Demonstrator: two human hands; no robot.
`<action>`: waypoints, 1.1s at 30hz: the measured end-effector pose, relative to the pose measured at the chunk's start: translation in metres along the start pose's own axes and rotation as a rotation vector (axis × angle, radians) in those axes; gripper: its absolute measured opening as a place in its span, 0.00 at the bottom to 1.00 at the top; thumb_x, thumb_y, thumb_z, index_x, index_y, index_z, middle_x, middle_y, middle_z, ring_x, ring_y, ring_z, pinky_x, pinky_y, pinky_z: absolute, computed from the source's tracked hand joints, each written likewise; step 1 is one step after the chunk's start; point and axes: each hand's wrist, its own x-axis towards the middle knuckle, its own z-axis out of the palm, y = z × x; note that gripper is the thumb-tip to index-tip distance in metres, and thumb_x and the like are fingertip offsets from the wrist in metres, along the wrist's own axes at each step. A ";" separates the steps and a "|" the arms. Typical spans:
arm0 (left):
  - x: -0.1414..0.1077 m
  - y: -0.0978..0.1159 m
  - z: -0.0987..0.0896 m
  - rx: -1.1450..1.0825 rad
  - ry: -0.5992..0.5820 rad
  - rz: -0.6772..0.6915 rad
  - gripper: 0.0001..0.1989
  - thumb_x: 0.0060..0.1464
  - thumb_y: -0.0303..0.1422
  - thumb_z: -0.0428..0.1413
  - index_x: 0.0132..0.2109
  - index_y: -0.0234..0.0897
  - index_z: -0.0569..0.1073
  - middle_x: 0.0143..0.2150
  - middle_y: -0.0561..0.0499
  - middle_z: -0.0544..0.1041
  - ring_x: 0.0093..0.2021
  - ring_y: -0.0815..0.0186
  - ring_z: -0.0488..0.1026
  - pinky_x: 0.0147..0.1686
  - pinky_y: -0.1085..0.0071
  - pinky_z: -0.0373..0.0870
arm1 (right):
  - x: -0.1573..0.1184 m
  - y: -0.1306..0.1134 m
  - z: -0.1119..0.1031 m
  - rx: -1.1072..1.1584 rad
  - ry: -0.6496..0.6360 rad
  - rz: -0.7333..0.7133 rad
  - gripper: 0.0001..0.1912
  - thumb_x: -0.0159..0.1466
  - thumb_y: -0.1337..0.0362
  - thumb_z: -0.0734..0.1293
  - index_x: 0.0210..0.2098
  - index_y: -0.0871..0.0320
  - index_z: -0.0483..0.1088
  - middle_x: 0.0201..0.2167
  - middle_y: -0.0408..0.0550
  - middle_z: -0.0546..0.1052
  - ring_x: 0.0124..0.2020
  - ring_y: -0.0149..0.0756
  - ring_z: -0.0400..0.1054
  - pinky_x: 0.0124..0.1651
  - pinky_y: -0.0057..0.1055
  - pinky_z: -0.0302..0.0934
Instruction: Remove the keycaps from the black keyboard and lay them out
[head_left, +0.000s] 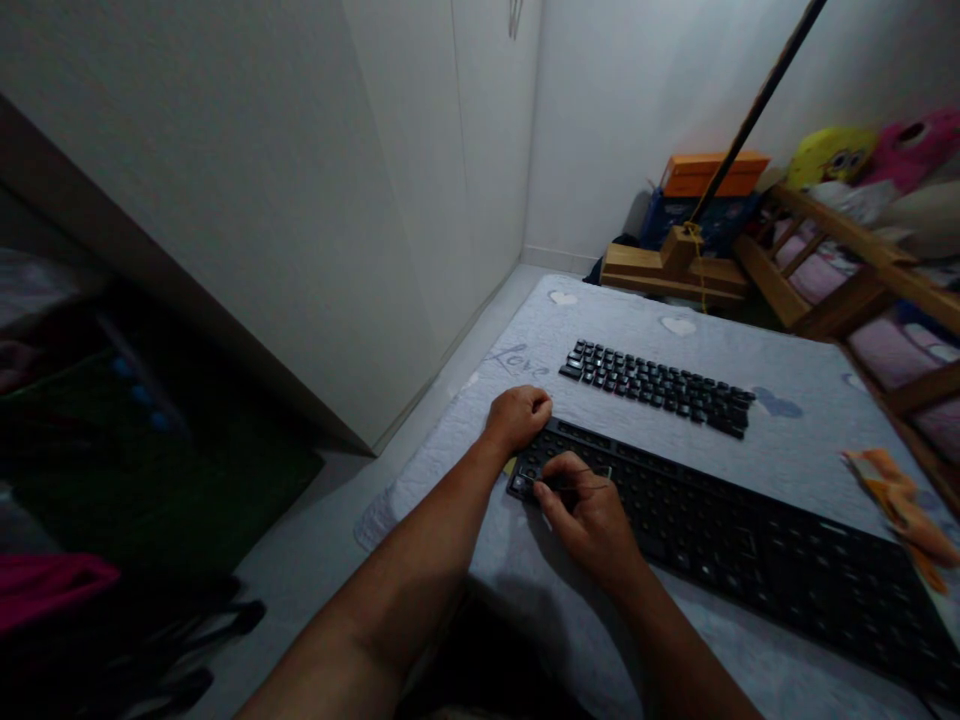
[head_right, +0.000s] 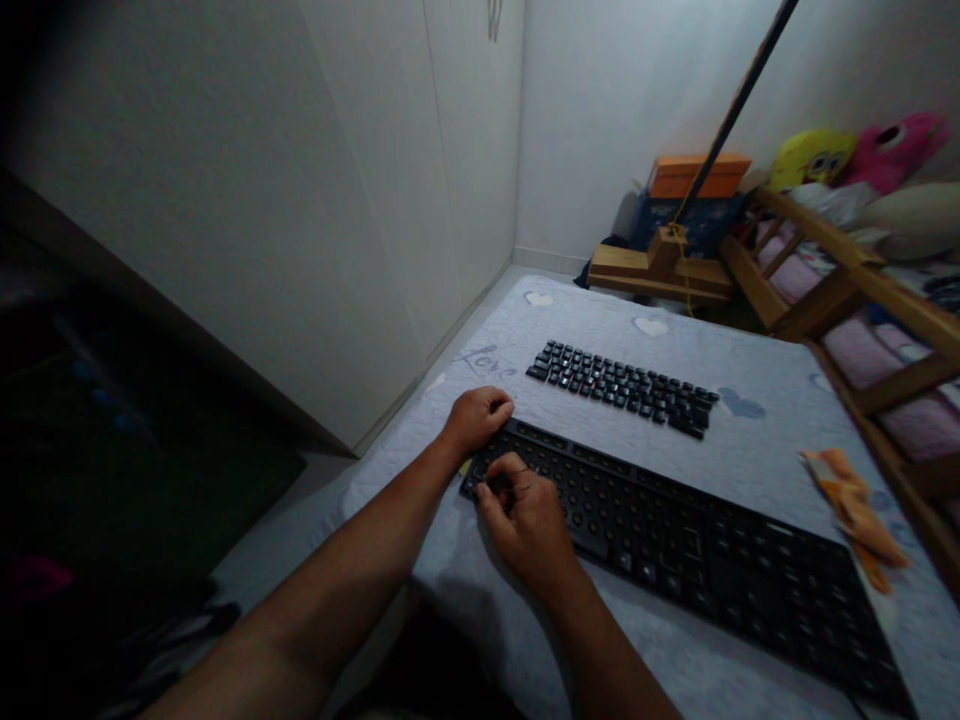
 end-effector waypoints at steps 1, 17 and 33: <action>0.000 0.000 0.000 -0.003 0.002 0.002 0.11 0.57 0.33 0.52 0.36 0.38 0.79 0.36 0.50 0.81 0.37 0.65 0.75 0.37 0.73 0.66 | 0.000 0.001 0.000 -0.001 -0.004 -0.013 0.06 0.64 0.61 0.63 0.36 0.57 0.68 0.22 0.40 0.71 0.23 0.31 0.65 0.29 0.28 0.55; 0.000 -0.001 0.000 -0.008 -0.002 0.018 0.11 0.57 0.33 0.51 0.36 0.38 0.79 0.36 0.50 0.81 0.37 0.65 0.75 0.38 0.73 0.67 | 0.005 -0.002 -0.005 -0.049 -0.015 0.044 0.05 0.63 0.62 0.63 0.36 0.57 0.69 0.24 0.42 0.74 0.24 0.32 0.66 0.28 0.28 0.57; -0.001 0.001 -0.001 0.011 -0.007 0.007 0.11 0.57 0.33 0.52 0.37 0.38 0.79 0.36 0.50 0.81 0.38 0.65 0.75 0.39 0.73 0.67 | 0.005 -0.004 0.000 -0.103 -0.062 0.030 0.05 0.63 0.65 0.62 0.37 0.56 0.68 0.30 0.47 0.76 0.34 0.39 0.71 0.41 0.35 0.63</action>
